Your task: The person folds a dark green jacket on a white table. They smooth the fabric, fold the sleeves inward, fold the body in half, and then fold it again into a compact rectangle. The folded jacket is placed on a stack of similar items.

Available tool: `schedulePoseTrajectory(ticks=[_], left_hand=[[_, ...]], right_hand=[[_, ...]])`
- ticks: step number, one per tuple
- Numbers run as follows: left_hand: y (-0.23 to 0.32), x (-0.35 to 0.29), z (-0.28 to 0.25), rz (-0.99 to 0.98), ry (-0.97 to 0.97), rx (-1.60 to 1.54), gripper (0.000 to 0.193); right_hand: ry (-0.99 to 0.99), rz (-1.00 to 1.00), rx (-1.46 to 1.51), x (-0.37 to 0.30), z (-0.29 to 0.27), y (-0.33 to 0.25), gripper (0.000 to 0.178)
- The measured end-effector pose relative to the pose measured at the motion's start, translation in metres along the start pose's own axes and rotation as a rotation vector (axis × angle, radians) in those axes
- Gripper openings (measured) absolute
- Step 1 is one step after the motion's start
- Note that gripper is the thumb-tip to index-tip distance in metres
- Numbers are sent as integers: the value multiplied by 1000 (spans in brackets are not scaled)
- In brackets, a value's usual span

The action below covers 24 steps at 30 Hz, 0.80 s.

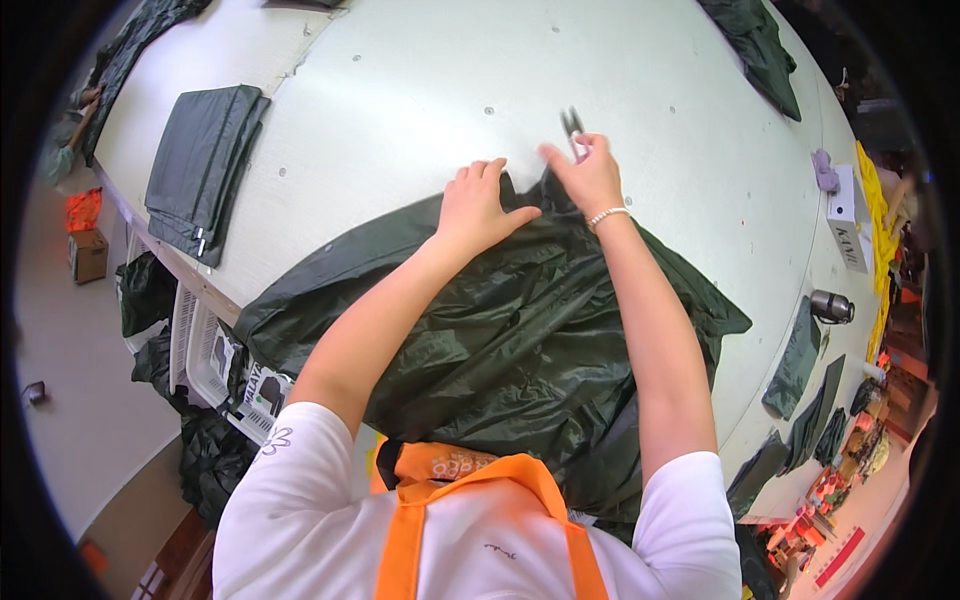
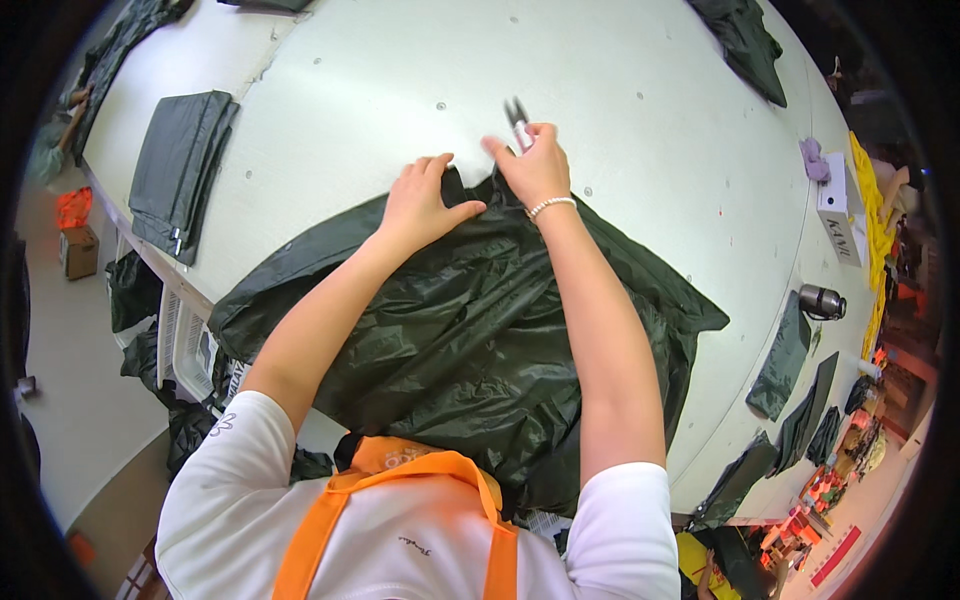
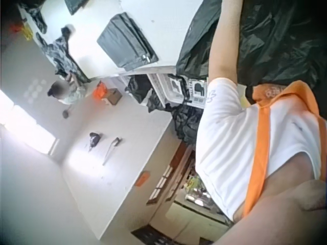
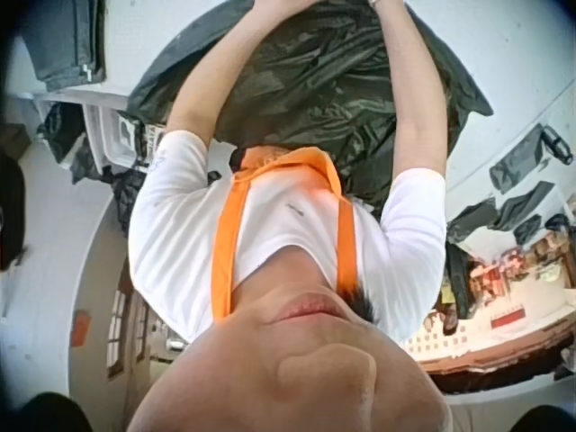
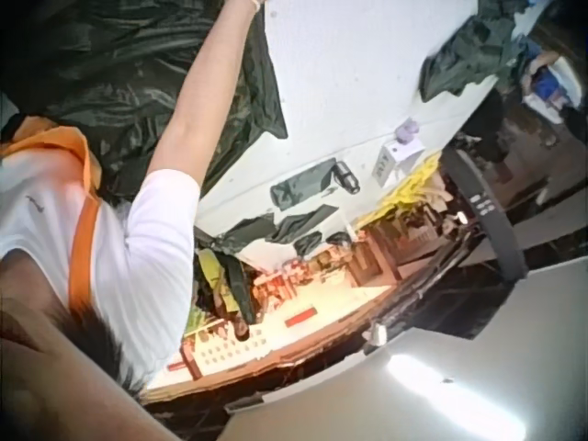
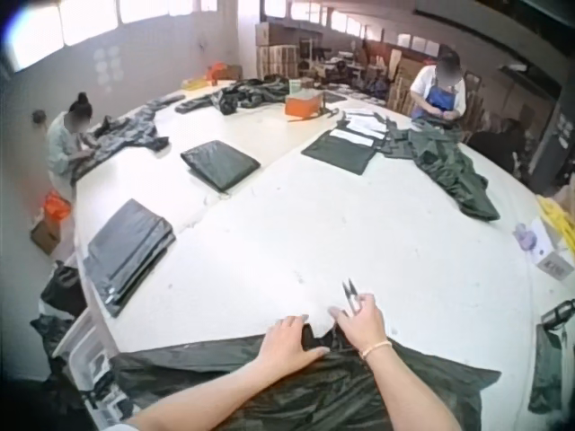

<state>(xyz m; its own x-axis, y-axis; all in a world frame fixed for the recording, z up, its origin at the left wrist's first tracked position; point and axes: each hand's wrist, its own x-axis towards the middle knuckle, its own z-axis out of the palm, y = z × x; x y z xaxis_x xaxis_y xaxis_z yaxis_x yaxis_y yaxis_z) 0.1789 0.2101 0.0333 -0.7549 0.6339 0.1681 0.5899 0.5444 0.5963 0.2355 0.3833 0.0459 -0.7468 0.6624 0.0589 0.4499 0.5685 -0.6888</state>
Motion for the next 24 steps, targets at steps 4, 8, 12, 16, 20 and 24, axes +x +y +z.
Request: schedulePoseTrajectory(ticks=[4, 8, 12, 16, 20, 24], left_hand=[[8, 8, -1, -73, -358, 59, 47], [-4, 5, 4, -337, -325, -563, 26], [25, -4, -22, -366, -282, -793, 25], [48, -16, -46, -352, -219, -867, 21], [61, -26, -51, -15, -17, -609, 15], [68, -32, -55, 161, 156, -331, 9]], right_hand=[[-298, 103, -227, 13, 1, 7, 33], [-150, 227, 70, -2, -28, 7, 25], [206, -71, 73, -40, -52, -8, 21], [-70, 139, 270, -87, -78, -46, 22], [-33, -55, 335, -95, -71, -60, 18], [-116, -240, -16, -88, -88, -79, 14]])
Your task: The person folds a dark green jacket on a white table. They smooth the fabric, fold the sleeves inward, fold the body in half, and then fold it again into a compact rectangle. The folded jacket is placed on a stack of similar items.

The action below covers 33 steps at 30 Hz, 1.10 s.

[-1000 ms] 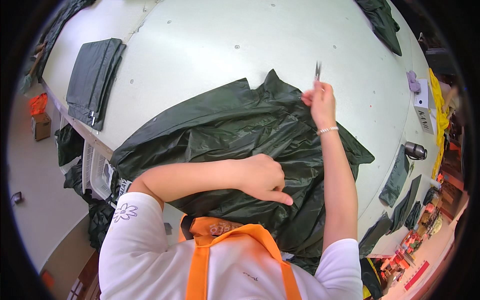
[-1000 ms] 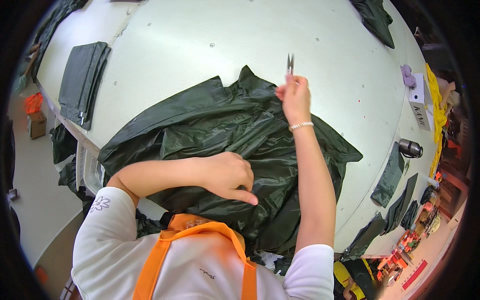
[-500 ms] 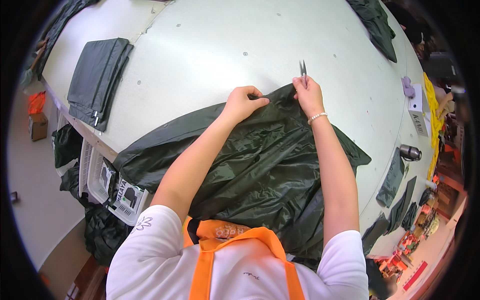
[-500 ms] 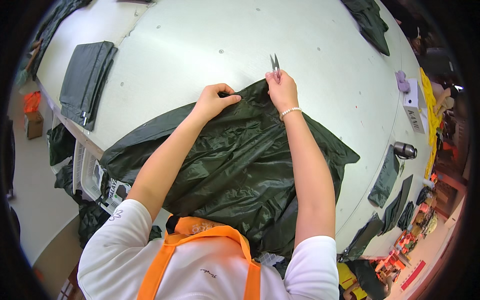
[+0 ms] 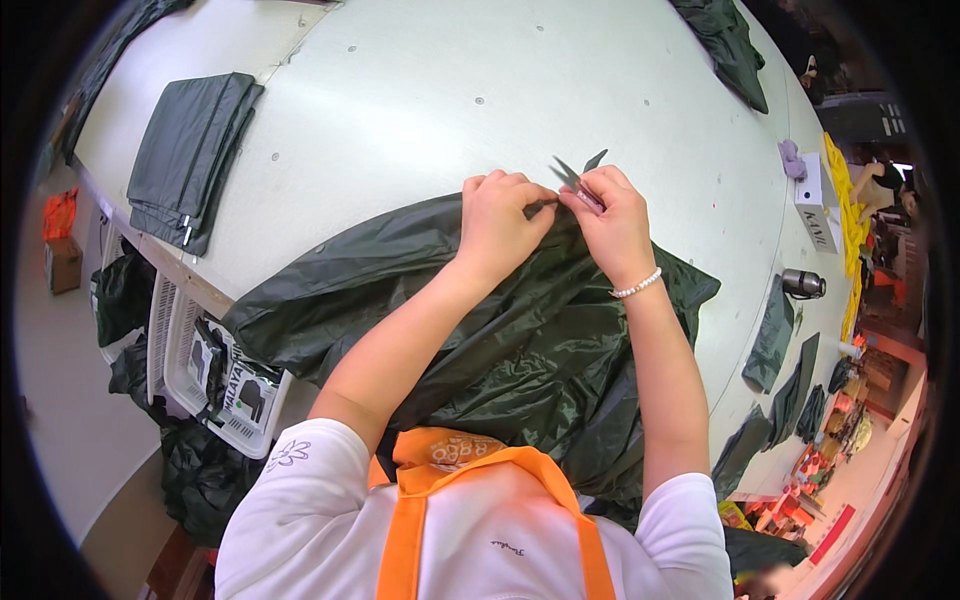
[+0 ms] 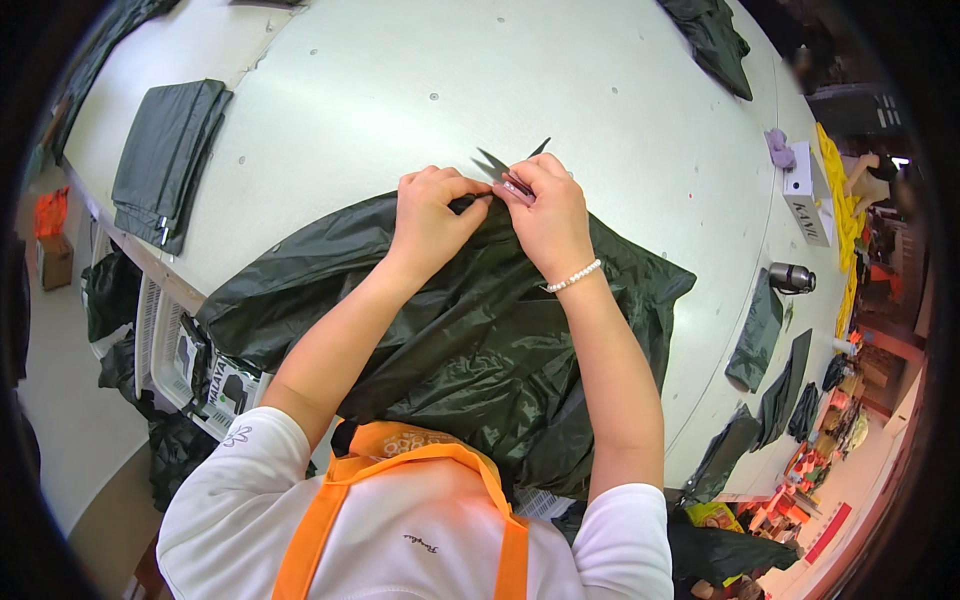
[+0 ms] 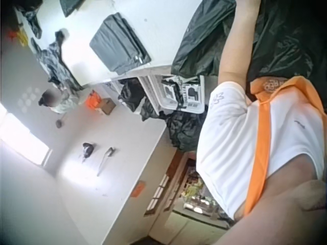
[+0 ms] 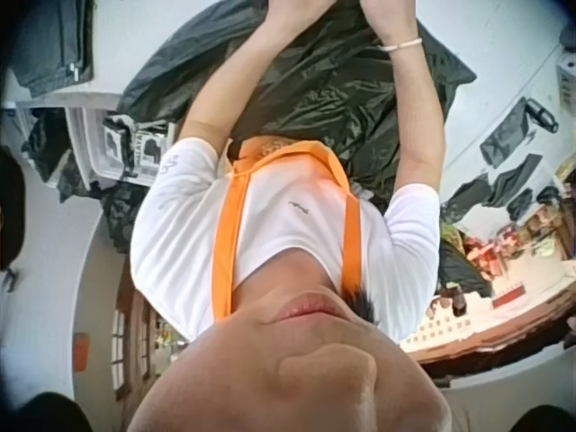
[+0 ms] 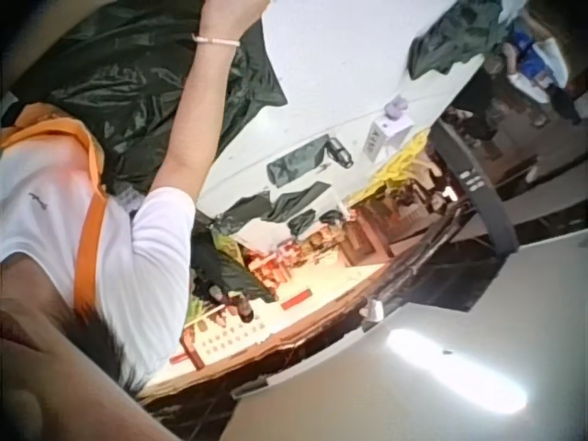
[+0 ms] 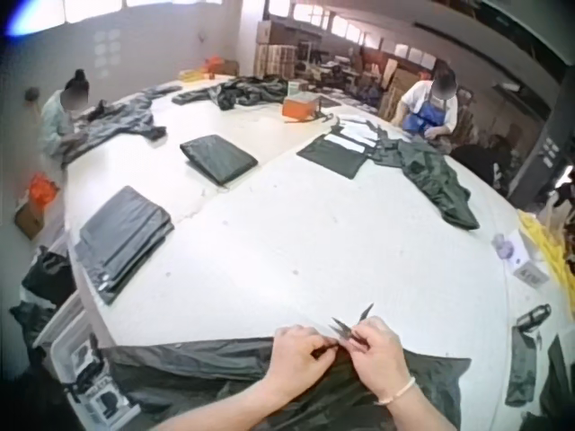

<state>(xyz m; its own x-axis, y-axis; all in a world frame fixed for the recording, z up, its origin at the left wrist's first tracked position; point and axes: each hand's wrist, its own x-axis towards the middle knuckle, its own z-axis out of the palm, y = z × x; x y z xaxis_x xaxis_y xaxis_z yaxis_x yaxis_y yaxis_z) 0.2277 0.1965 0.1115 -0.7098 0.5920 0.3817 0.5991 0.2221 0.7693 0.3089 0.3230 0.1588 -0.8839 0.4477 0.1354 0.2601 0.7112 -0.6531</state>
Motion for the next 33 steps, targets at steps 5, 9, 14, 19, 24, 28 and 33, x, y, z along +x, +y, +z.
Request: schedulePoseTrajectory(ticks=[5, 9, 14, 19, 24, 28, 33], left_hand=[[7, -1, -1, -196, 12, -250, 16], [10, -3, -4, -274, 77, -357, 14], [14, -4, -3, -115, 112, -160, 7], [18, -5, -2, -18, 143, -74, 7], [17, -5, -3, 25, 193, -59, 7], [18, -6, -3, 14, 180, -47, 7], [16, -3, -11, -261, 4, -372, 10]], right_hand=[[67, -102, -225, -4, 1, -20, 9], [137, 191, 101, -18, -16, -22, 21], [-13, 261, -43, -37, -26, -23, 26], [20, 143, -198, -36, -25, -30, 26], [11, 67, -317, -30, -26, -39, 25], [-8, 20, -354, -29, -27, -38, 25], [92, 59, -144, -29, -25, -24, 24]])
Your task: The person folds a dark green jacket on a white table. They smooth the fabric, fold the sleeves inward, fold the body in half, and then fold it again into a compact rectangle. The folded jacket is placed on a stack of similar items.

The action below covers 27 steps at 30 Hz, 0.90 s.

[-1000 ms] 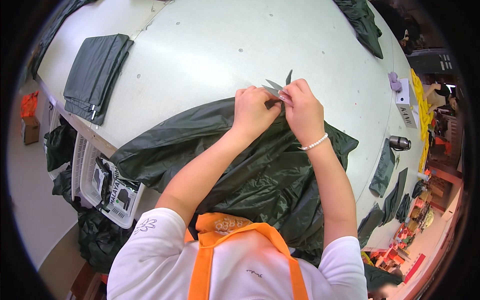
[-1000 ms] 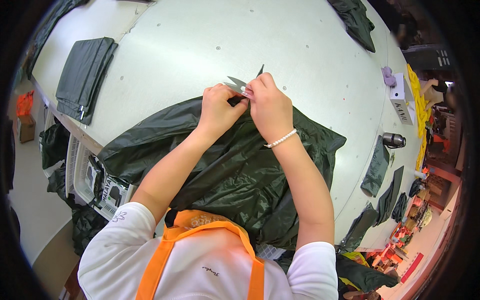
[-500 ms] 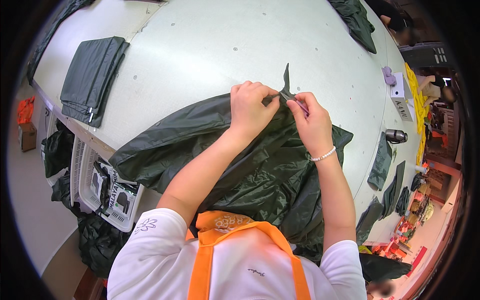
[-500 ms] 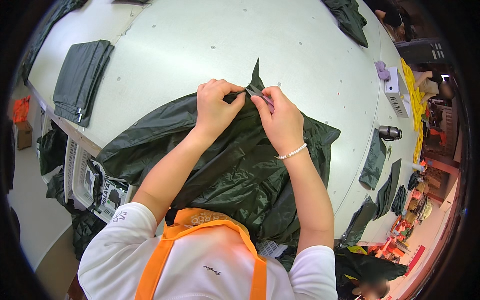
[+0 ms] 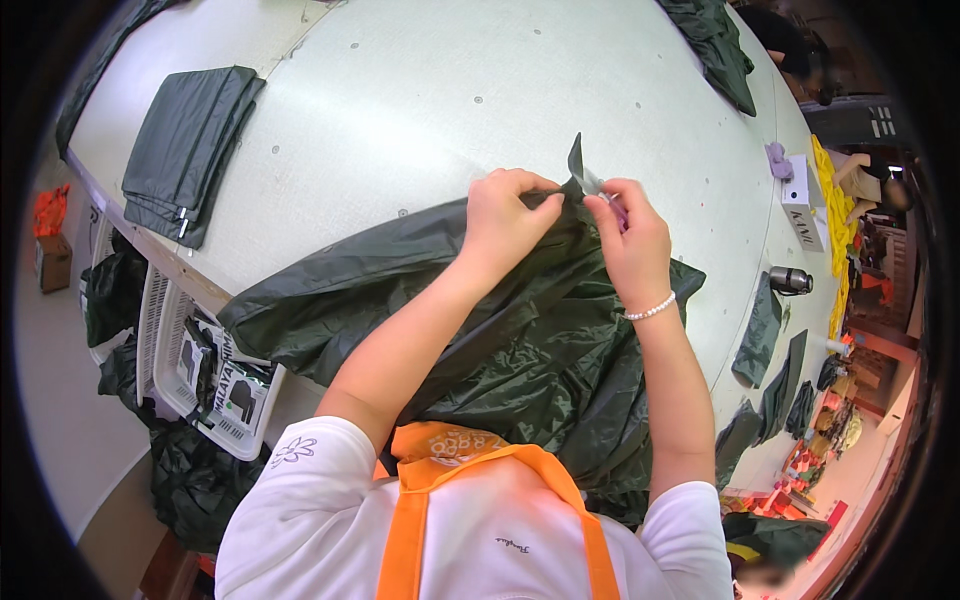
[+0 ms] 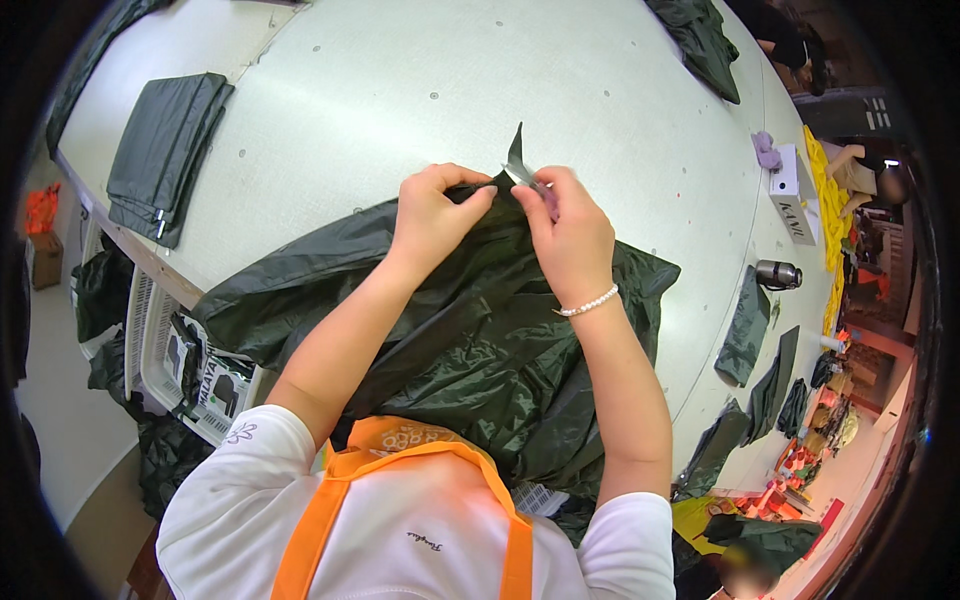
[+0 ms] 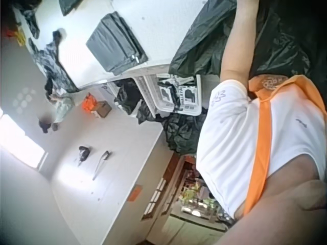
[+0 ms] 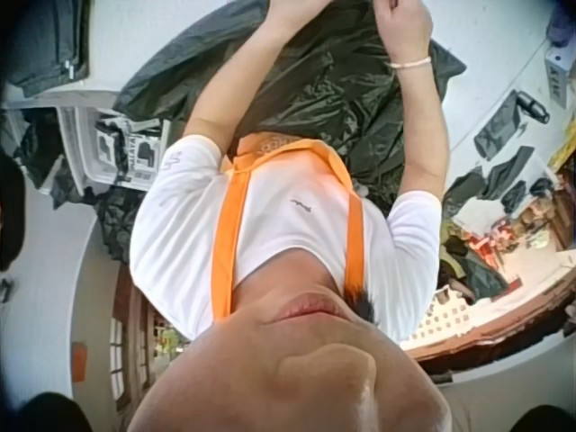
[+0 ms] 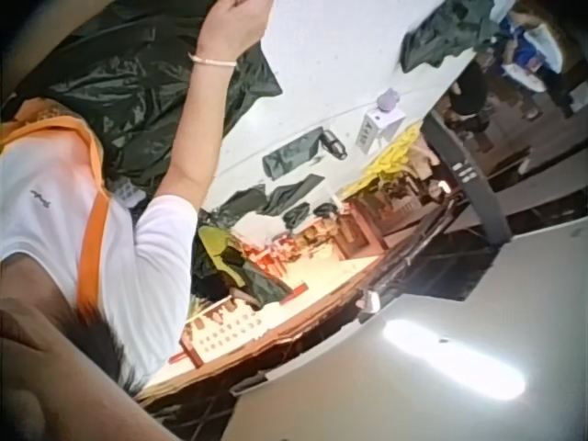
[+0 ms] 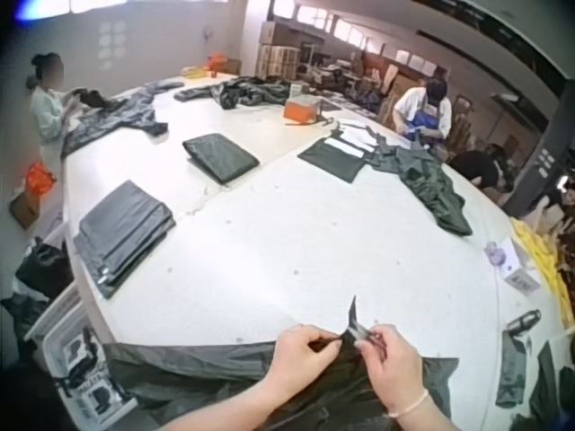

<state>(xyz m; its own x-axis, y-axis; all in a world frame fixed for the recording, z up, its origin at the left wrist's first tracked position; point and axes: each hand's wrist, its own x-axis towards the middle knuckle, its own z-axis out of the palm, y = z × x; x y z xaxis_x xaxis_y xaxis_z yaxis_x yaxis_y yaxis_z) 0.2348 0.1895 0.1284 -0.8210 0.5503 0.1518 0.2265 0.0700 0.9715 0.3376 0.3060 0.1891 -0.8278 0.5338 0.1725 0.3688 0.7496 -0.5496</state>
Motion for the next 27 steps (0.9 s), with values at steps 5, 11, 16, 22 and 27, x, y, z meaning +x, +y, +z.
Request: schedulePoseTrajectory(ticks=[5, 11, 16, 22, 27], left_hand=[[-18, 14, -10, -548, -236, -515, 18], [-13, 17, -14, -566, -273, -502, 16], [-13, 18, -16, -539, -296, -515, 16], [-11, 18, -14, -568, -282, -583, 17], [-17, 26, -21, -635, -324, -723, 18]], right_hand=[[76, 166, 376, -10, 22, 7, 30], [203, 24, 436, -7, 49, -2, 16], [269, -35, 320, -4, 51, -9, 12], [194, 149, 445, -7, 58, 0, 12], [52, -24, 454, -10, 34, 32, 25]])
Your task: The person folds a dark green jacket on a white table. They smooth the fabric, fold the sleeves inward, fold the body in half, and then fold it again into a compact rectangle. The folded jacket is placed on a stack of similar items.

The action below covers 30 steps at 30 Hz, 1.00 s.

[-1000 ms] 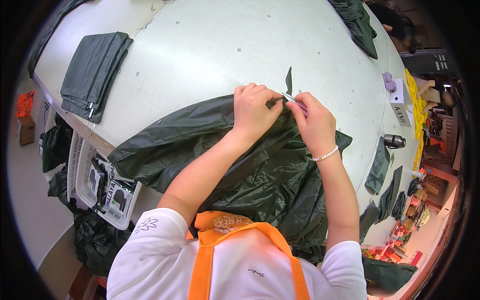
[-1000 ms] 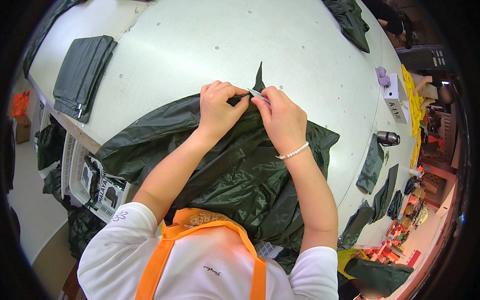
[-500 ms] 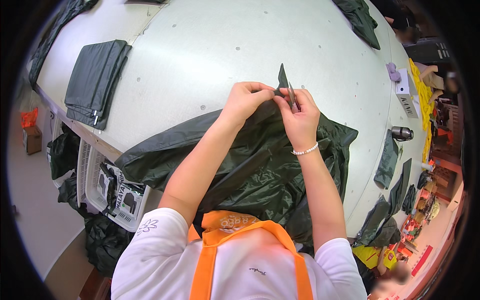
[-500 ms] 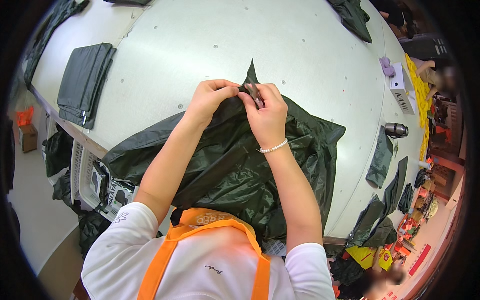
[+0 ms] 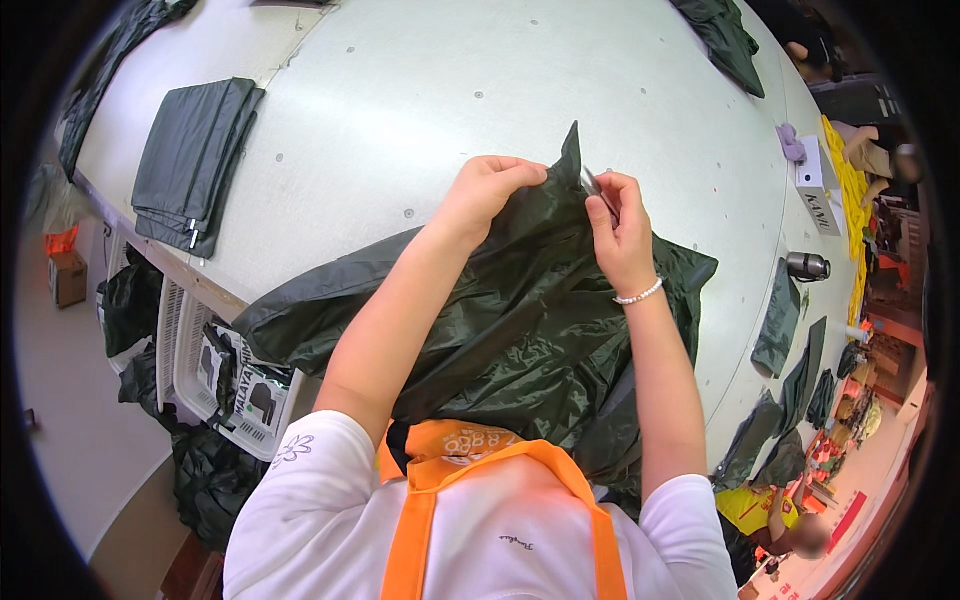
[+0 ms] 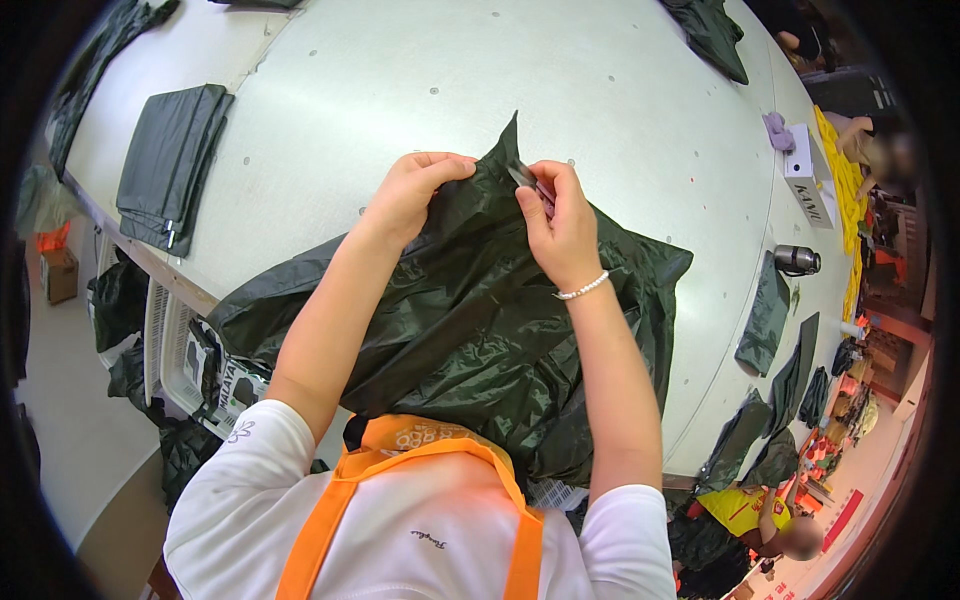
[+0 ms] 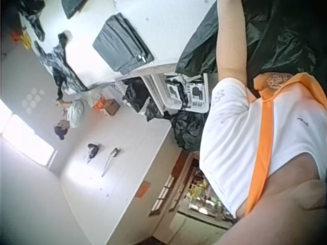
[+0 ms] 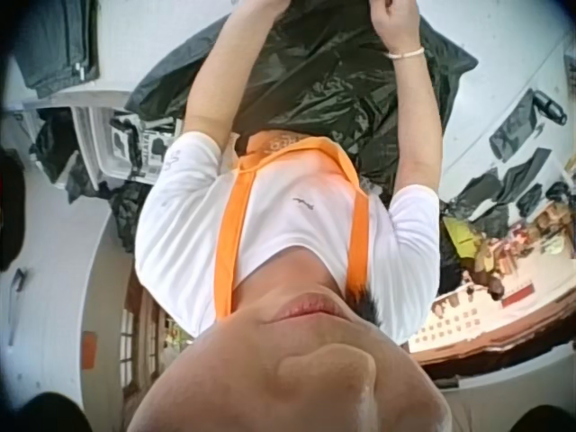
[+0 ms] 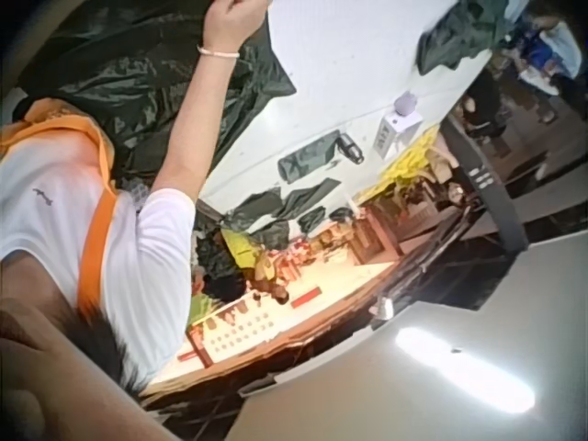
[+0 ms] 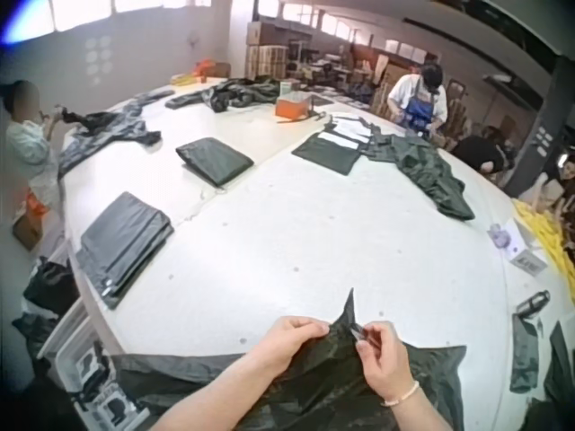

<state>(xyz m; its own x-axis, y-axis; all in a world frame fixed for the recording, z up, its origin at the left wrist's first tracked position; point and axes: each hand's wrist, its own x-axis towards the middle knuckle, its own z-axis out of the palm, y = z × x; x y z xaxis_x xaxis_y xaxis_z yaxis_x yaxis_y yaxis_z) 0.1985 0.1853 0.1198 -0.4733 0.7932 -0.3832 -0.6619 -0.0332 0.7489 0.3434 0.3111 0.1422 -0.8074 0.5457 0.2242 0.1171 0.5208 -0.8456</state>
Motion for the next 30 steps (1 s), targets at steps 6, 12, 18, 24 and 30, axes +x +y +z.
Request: schedulePoseTrajectory(ticks=[6, 12, 18, 24, 30], left_hand=[[3, 2, 3, 24, -8, 77, 19], [9, -1, 7, 42, 8, 194, 19], [9, -2, 8, 53, -4, 192, 20], [16, -11, 17, 121, 73, 427, 20], [12, -11, 17, 212, 99, 476, 20]], right_hand=[[-131, -307, -344, 24, -16, -5, 22], [-119, -482, -505, 38, -16, -13, 20], [-98, -378, -422, 35, -19, -13, 18], [-92, -135, -170, 26, -14, -18, 21], [-44, -181, -191, 22, -6, -16, 16]])
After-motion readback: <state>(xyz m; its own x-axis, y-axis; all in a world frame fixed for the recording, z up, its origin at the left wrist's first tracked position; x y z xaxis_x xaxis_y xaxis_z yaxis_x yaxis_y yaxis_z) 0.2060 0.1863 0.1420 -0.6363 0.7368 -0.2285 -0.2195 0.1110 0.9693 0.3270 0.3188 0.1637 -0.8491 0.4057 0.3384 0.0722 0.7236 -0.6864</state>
